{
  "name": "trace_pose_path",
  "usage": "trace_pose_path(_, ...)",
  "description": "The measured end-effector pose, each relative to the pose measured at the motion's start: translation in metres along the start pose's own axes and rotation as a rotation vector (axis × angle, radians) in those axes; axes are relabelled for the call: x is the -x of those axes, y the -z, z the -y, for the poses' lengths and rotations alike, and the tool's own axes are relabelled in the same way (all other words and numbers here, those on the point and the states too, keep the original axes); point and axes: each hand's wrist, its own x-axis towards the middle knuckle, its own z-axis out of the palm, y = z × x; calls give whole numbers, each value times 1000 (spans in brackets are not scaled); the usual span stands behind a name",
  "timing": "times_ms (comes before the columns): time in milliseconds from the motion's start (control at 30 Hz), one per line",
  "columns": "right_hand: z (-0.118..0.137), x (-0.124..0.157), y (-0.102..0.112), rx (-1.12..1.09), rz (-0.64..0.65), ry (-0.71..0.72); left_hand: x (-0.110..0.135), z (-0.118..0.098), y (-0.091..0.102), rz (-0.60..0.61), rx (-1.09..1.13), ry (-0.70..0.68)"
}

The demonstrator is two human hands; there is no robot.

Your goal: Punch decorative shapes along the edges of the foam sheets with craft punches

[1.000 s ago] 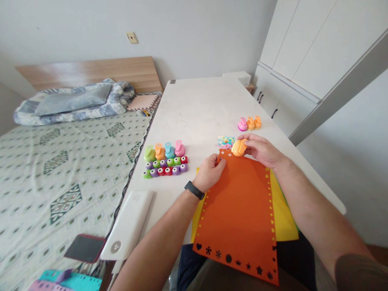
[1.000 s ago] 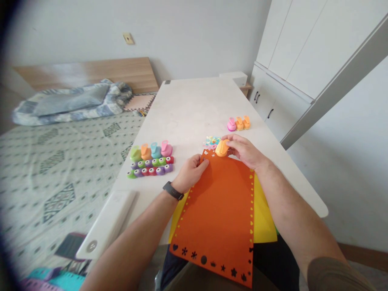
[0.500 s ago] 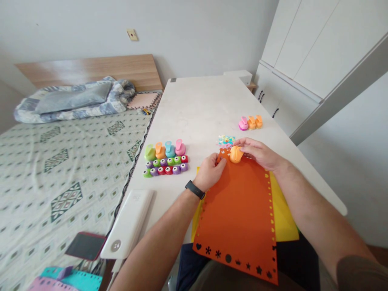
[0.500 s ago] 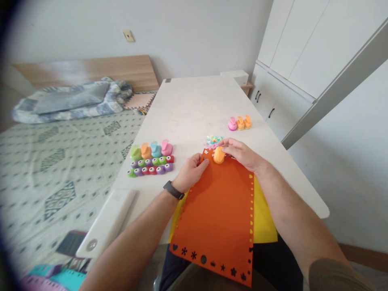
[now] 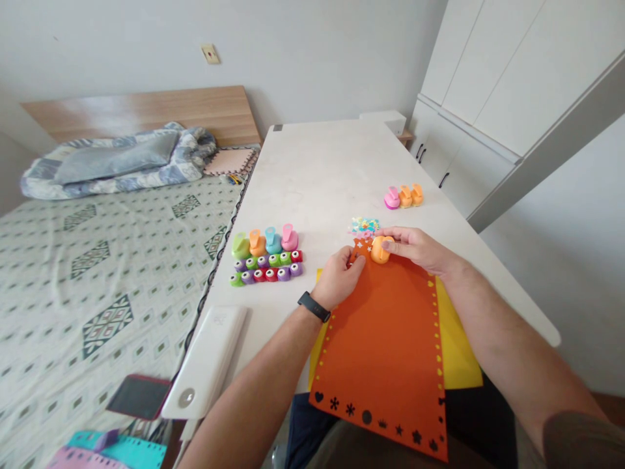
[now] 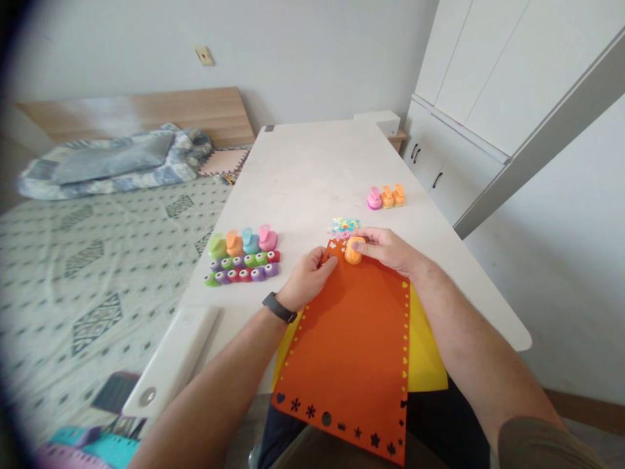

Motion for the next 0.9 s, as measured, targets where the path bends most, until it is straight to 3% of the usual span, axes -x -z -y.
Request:
trace_pose_path(367, 2, 2, 3, -116, 18, -27, 2, -3, 1, -7, -29, 5)
trace_pose_path(900, 3, 0, 2, -57, -4, 49, 1, -6, 2, -8, -36, 21)
